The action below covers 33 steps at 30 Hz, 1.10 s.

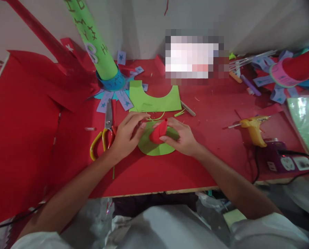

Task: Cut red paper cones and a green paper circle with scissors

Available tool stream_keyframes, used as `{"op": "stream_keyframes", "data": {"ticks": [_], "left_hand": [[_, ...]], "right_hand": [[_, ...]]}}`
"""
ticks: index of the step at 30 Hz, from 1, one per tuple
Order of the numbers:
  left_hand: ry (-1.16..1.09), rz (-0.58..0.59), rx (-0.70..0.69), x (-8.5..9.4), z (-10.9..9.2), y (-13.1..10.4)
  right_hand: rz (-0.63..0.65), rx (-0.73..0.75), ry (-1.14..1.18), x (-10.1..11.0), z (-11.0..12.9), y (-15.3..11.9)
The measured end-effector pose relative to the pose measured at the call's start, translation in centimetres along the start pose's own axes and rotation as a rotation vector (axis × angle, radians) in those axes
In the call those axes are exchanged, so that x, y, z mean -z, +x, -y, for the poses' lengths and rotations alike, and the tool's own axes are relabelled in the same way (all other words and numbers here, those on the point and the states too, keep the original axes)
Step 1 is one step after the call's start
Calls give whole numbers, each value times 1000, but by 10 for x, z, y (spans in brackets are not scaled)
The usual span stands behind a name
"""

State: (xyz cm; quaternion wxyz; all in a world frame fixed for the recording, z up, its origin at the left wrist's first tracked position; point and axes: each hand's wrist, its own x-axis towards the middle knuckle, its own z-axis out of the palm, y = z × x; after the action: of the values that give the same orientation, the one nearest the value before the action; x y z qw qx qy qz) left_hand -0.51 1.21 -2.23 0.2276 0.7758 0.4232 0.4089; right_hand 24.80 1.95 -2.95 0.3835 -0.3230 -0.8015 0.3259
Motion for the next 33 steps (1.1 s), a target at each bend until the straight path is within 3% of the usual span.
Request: {"op": "stream_keyframes", "data": {"ticks": [5,15,20,28,33], "left_hand": [[-81,40,-48,0,-6,-1],[-77,204,59,2,-6,-2],[-85,212,62,1,-8,-2],[-58,219,108,-2,-4,-3],[-53,219,102,-2,-2,-5]], "right_hand": [[11,23,-24,-5,-6,1],[3,-74,8,-6,-3,-2],[10,-70,9,-3,-1,1],[212,-113,71,21,-13,8],[240,-106,82,20,-15,7]]}}
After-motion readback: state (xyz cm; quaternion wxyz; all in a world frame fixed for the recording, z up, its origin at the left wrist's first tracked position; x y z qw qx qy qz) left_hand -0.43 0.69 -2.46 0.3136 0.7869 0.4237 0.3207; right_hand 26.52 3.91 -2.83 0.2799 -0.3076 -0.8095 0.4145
